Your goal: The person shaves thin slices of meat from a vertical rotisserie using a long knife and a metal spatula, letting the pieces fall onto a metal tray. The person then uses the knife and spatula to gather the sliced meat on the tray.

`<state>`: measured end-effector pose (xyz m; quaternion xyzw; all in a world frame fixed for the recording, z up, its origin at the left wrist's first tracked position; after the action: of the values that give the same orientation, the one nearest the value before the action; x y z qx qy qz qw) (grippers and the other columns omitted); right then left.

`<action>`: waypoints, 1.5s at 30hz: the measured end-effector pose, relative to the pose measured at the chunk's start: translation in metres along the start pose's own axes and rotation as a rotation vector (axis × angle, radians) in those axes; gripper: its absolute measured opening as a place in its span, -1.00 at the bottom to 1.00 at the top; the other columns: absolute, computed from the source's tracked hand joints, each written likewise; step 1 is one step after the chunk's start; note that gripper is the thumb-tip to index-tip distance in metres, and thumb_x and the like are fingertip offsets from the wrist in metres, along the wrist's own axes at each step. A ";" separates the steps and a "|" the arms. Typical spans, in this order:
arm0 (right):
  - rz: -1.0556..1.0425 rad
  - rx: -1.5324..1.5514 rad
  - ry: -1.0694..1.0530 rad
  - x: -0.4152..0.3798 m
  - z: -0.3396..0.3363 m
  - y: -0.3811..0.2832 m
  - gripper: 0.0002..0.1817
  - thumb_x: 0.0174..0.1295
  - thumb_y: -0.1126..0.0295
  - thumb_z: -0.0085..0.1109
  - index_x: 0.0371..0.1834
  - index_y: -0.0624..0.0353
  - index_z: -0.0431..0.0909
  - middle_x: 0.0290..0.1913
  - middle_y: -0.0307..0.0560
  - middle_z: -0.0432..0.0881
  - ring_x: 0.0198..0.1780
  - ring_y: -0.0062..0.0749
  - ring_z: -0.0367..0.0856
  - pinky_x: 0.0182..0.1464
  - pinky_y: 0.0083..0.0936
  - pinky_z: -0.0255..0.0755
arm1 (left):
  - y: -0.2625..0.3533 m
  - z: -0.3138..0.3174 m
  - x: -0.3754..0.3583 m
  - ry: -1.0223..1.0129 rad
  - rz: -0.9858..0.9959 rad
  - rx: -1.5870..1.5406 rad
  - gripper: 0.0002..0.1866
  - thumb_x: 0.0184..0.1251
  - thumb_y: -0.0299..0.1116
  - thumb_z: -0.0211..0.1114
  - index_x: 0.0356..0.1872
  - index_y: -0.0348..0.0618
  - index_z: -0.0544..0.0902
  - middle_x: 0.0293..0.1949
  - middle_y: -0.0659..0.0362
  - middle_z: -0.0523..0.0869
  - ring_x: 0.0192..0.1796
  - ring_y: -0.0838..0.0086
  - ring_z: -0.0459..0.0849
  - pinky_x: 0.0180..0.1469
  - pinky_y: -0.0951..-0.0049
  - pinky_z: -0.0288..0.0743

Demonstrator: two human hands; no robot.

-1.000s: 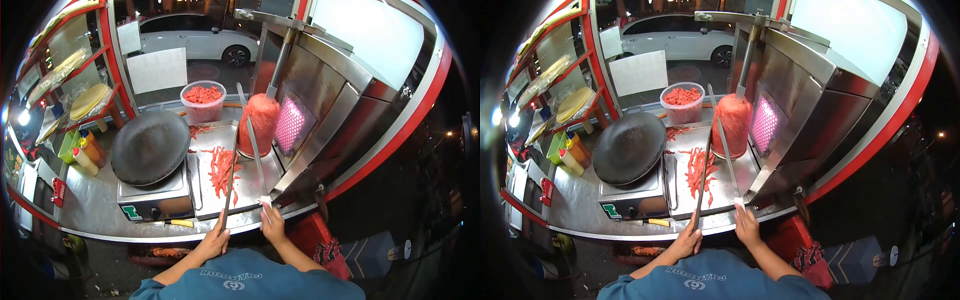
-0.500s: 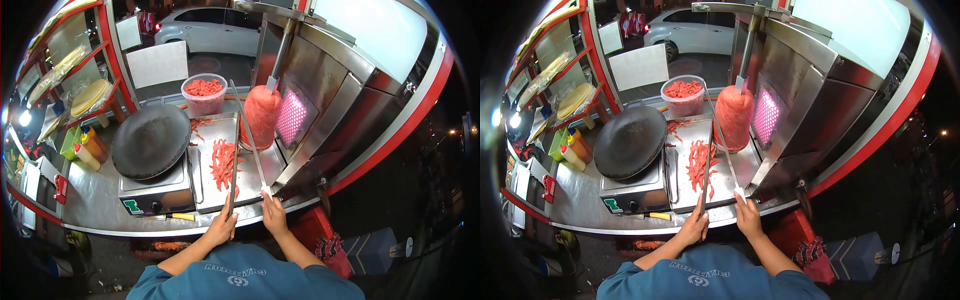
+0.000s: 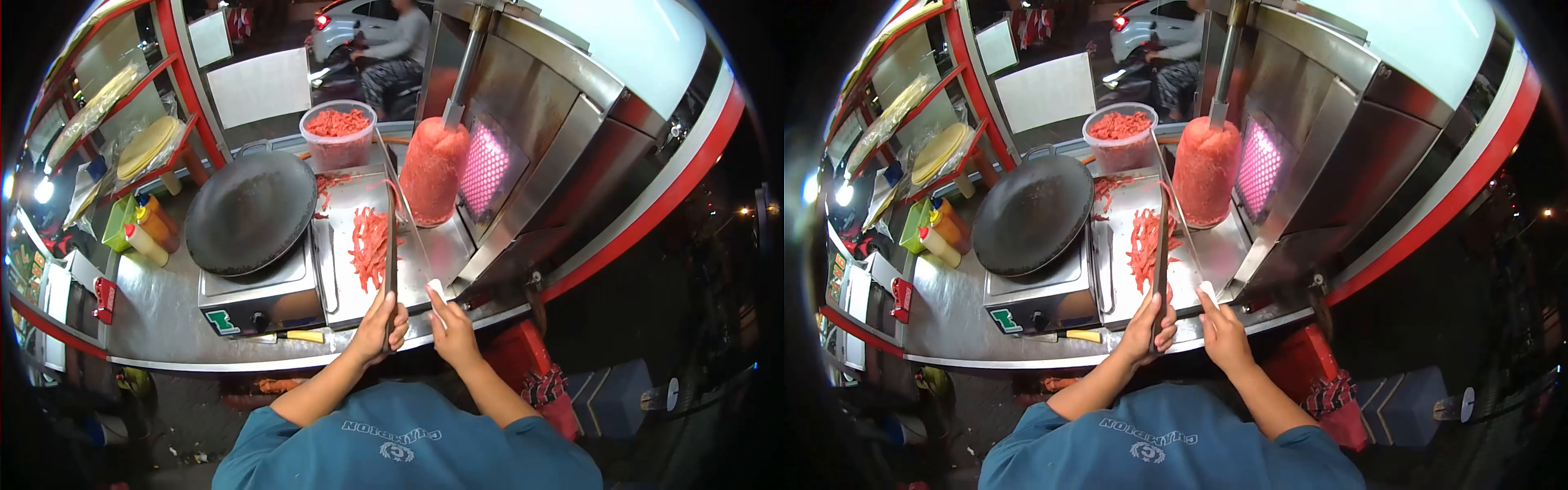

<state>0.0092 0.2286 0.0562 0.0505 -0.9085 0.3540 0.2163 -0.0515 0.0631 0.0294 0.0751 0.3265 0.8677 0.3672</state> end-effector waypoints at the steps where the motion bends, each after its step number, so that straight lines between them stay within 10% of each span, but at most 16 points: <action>1: 0.065 0.054 -0.045 -0.015 0.002 0.004 -0.40 0.49 0.56 0.21 0.59 0.01 0.51 -0.21 0.06 0.60 -0.34 -0.18 0.70 -0.24 -0.33 0.58 | -0.001 -0.003 0.002 -0.009 0.011 -0.061 -0.55 0.84 0.04 -0.07 0.58 0.35 0.19 -0.36 0.28 0.42 -0.62 0.69 0.33 -0.63 0.64 0.32; 4: 0.326 0.377 -0.169 -0.080 -0.001 0.011 -0.45 0.55 0.57 0.16 0.59 0.06 0.51 -0.24 -0.10 0.57 -0.63 -0.63 0.54 -0.57 -0.54 0.47 | -0.017 -0.027 -0.008 -0.063 -0.054 -0.249 -0.59 0.83 0.05 -0.05 0.51 0.31 0.24 -0.35 0.28 0.42 -0.62 0.70 0.32 -0.63 0.64 0.30; 6: 0.211 0.347 -0.104 -0.113 0.010 0.034 -0.43 0.44 0.56 0.31 0.53 0.10 0.57 -0.39 0.01 0.52 -0.42 -0.23 0.57 -0.25 -0.36 0.52 | -0.026 -0.036 -0.019 -0.090 -0.064 -0.267 -0.60 0.82 0.07 -0.04 0.48 0.28 0.26 -0.36 0.28 0.41 -0.62 0.69 0.32 -0.63 0.64 0.28; 8: 0.112 0.302 -0.024 -0.083 0.010 0.026 -0.44 0.44 0.57 0.31 0.51 0.13 0.58 -0.38 0.01 0.52 -0.43 -0.24 0.52 -0.27 -0.37 0.49 | -0.024 -0.035 -0.040 0.005 -0.042 -0.054 -0.63 0.81 0.10 -0.04 0.36 0.19 0.33 -0.37 0.26 0.41 -0.63 0.67 0.31 -0.64 0.63 0.25; 11: 0.025 0.314 0.128 -0.019 0.020 0.012 -0.48 0.45 0.59 0.29 0.48 0.17 0.60 -0.35 0.02 0.53 -0.45 -0.25 0.49 -0.31 -0.35 0.46 | -0.027 -0.041 -0.073 -0.031 -0.039 0.227 -0.24 0.84 -0.06 -0.06 0.80 0.39 -0.28 -0.37 0.23 0.39 -0.59 0.58 0.37 -0.55 0.53 0.40; 14: 0.040 0.337 0.199 -0.003 0.016 0.008 -0.51 0.47 0.61 0.24 0.46 0.20 0.61 -0.29 -0.02 0.56 -0.50 -0.41 0.50 -0.41 -0.42 0.44 | -0.024 -0.039 -0.093 0.006 -0.031 0.423 -0.22 0.85 -0.15 -0.08 0.81 0.32 -0.34 -0.37 0.22 0.38 -0.57 0.57 0.36 -0.50 0.53 0.41; 32: 0.048 0.342 0.115 -0.117 0.024 0.069 -0.50 0.55 0.63 0.13 0.53 0.14 0.55 -0.17 -0.03 0.59 -0.50 -0.57 0.61 -0.53 -0.52 0.61 | -0.020 -0.028 -0.062 0.097 -0.032 0.750 -0.17 0.80 -0.27 0.00 0.81 0.22 -0.34 -0.36 0.20 0.48 -0.54 0.52 0.51 -0.45 0.43 0.55; 38: -0.157 0.018 0.232 -0.011 0.011 0.037 -0.51 0.48 0.59 0.27 0.47 0.14 0.62 -0.25 0.03 0.56 -0.43 -0.30 0.58 -0.37 -0.35 0.49 | -0.022 -0.029 -0.052 0.115 0.007 0.807 -0.15 0.80 -0.22 0.00 0.80 0.20 -0.36 -0.45 0.21 0.51 -0.58 0.51 0.53 -0.47 0.43 0.55; 45: 0.045 0.114 0.117 -0.136 0.015 0.076 -0.50 0.46 0.64 0.22 0.46 0.17 0.62 -0.15 0.15 0.66 -0.28 -0.13 0.72 -0.22 -0.31 0.59 | -0.007 -0.011 -0.039 0.124 0.027 0.801 -0.16 0.80 -0.22 0.00 0.80 0.19 -0.37 -0.50 0.25 0.47 -0.61 0.54 0.50 -0.51 0.46 0.53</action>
<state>0.1081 0.2663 -0.0592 0.0214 -0.8735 0.4123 0.2578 -0.0237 0.0344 0.0212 0.1640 0.6592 0.6794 0.2773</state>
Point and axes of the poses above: each hand's wrist, its own x-axis towards the middle knuckle, its own z-axis out of the palm, y = z × x, the point moved 4 cm from there along x, towards the middle knuckle
